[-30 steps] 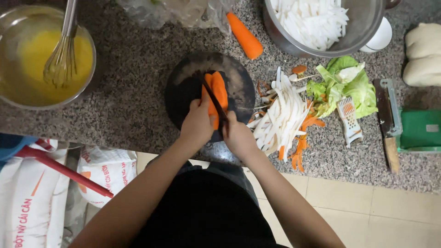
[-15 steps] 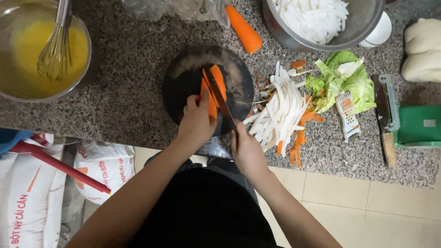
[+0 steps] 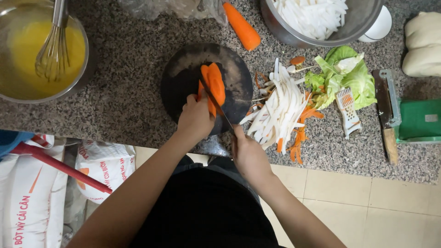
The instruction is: Slice carrots and radishes into thin strips and place them in a bowl.
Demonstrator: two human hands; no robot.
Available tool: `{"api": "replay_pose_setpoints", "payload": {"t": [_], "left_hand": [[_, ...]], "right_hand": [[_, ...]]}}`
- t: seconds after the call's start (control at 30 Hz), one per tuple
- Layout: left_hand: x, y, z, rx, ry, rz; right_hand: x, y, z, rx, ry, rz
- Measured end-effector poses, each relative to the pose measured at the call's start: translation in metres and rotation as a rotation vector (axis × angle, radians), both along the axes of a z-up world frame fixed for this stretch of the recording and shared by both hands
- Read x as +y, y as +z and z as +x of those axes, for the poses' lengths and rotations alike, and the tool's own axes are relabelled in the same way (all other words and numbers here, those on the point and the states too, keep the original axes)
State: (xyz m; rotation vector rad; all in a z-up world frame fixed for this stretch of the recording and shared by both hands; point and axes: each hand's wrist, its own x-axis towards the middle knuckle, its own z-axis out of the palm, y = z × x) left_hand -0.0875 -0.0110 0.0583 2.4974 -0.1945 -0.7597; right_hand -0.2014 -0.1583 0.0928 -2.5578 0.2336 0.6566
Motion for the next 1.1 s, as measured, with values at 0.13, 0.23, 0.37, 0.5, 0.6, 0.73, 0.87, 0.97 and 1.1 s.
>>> {"api": "replay_pose_setpoints", "payload": {"t": [0.13,0.23,0.37,0.5,0.6,0.73,0.87,0.97,1.1], "left_hand": [[0.000,-0.003,0.001,0.010,-0.012,0.017],[0.000,0.009,0.003,0.042,-0.008,0.004],[0.001,0.013,0.004,0.095,-0.008,-0.006],[0.006,0.005,0.006,0.104,-0.012,-0.023],[0.005,0.012,0.005,0.110,-0.003,-0.038],[0.008,0.009,0.005,0.096,-0.018,-0.046],[0.008,0.015,0.009,0.092,-0.040,-0.033],[0.008,0.018,0.008,0.087,-0.053,-0.046],[0.009,0.032,0.007,0.122,-0.020,-0.075]], "right_hand": [[-0.004,-0.002,0.001,0.030,0.003,-0.009],[-0.005,-0.007,0.003,0.046,-0.009,0.018],[-0.006,-0.012,0.009,0.105,0.015,0.021],[-0.010,-0.024,0.013,0.088,0.043,0.021],[-0.003,-0.018,0.016,0.059,0.062,0.032],[0.000,-0.043,0.021,0.015,0.078,0.027],[0.004,-0.058,0.029,-0.050,0.102,0.005],[0.011,-0.076,0.039,-0.075,0.100,0.040],[0.013,-0.082,0.042,-0.081,0.073,0.069]]}}
